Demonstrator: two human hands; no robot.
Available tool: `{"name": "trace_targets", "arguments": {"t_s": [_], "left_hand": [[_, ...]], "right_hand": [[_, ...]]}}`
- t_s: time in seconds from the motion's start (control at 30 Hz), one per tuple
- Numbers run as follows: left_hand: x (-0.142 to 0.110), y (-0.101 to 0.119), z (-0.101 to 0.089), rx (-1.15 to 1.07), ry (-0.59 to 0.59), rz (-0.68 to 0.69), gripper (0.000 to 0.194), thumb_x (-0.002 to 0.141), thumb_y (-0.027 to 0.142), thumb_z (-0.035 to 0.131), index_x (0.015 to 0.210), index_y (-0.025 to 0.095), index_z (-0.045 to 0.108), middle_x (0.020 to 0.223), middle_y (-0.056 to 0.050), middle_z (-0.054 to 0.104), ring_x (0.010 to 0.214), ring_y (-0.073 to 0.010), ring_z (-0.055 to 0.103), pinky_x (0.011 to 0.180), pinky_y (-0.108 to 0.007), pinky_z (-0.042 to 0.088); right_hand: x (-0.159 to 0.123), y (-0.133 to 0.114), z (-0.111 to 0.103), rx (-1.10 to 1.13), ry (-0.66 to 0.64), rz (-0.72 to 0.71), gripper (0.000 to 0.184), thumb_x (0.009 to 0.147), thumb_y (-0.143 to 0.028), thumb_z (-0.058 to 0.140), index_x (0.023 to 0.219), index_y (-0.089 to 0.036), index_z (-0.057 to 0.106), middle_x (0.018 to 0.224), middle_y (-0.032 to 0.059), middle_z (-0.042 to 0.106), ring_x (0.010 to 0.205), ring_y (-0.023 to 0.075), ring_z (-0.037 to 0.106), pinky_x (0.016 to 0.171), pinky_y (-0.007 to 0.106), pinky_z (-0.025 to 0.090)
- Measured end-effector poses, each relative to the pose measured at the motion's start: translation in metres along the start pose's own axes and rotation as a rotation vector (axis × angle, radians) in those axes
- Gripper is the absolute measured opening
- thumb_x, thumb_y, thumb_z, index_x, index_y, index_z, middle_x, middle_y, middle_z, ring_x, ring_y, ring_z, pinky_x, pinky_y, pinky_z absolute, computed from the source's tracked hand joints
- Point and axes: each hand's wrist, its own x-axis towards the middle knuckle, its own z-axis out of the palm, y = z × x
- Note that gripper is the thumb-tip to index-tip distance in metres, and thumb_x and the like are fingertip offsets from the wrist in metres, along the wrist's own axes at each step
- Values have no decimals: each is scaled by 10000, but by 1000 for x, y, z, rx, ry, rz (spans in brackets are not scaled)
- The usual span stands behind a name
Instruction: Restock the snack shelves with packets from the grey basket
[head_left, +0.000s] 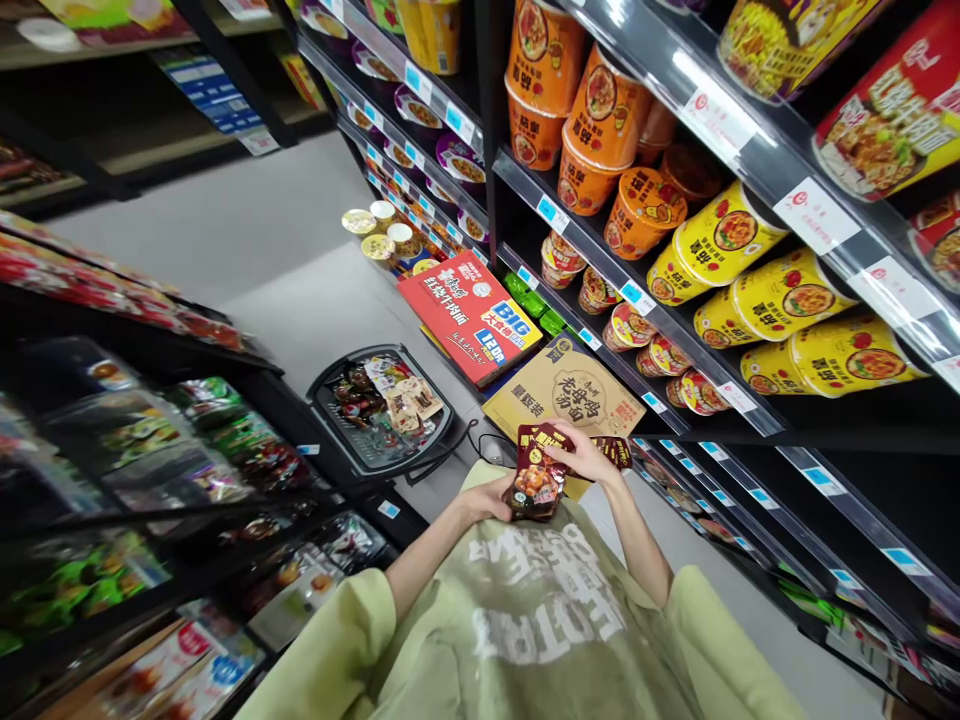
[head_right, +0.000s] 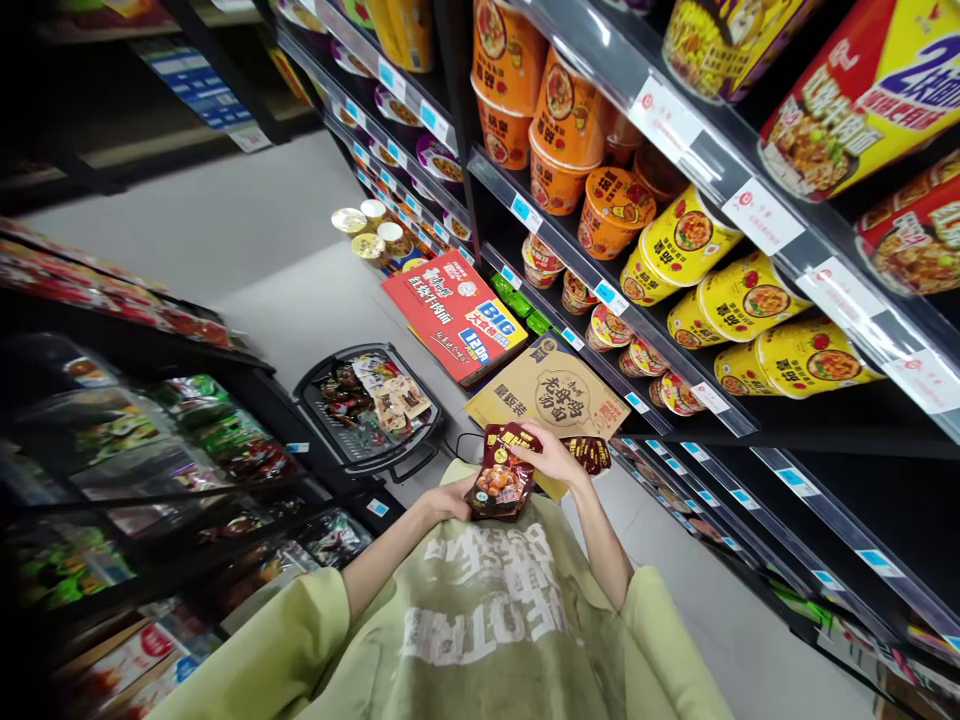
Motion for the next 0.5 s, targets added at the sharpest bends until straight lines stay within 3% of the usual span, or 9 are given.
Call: {"name": "trace_targets", "arguments": {"t_s": [0.1, 0.17, 0.27, 0.37, 0.5], "left_hand": [[5, -1, -7, -68, -10, 10, 1126, 254, 515, 1046, 1259, 155, 687, 1265, -234, 727, 1310, -507, 598, 1110, -602, 464], [9, -2, -9, -90, -15, 32, 1208, 219, 668, 1000, 1261, 145, 686, 1291, -251, 712, 1340, -520, 566, 1114, -605, 455], [19, -3, -11, -131, -2, 28, 1213, 330, 826, 906, 1296, 134, 659, 1314, -237, 706, 1378, -477, 550, 1140, -579, 436], [29, -6, -16, -166, 138, 5, 938, 520, 746, 913, 1214, 154, 696, 1234, -197, 758, 1310, -404, 633, 1149, -528, 443], [35, -9, -21, -195, 249, 22, 711, 554, 604, 962, 1065, 166, 734, 1070, -158, 812, 1135, -381, 737, 1112, -530, 488]], "right_hand": [[3, -5, -5, -27, -52, -46, 486, 933, -490, 708, 1369, -282, 655, 1465, 76, 617, 1385, 283, 551, 1230, 494, 365], [6, -7, -10, -40, -122, -96, 427, 941, -469, 706, 1316, -267, 691, 1522, 86, 573, 1427, 291, 518, 1238, 496, 351], [12, -7, -15, -73, -190, -131, 370, 938, -462, 711, 1246, -259, 729, 1560, 97, 541, 1449, 294, 499, 1237, 500, 348], [17, -5, -14, -79, -189, -131, 404, 929, -488, 716, 1268, -270, 719, 1562, 95, 545, 1455, 282, 498, 1238, 487, 347], [17, -3, -6, -63, -158, -161, 394, 913, -482, 740, 1235, -254, 726, 1562, 108, 545, 1464, 286, 485, 1243, 498, 339]]}}
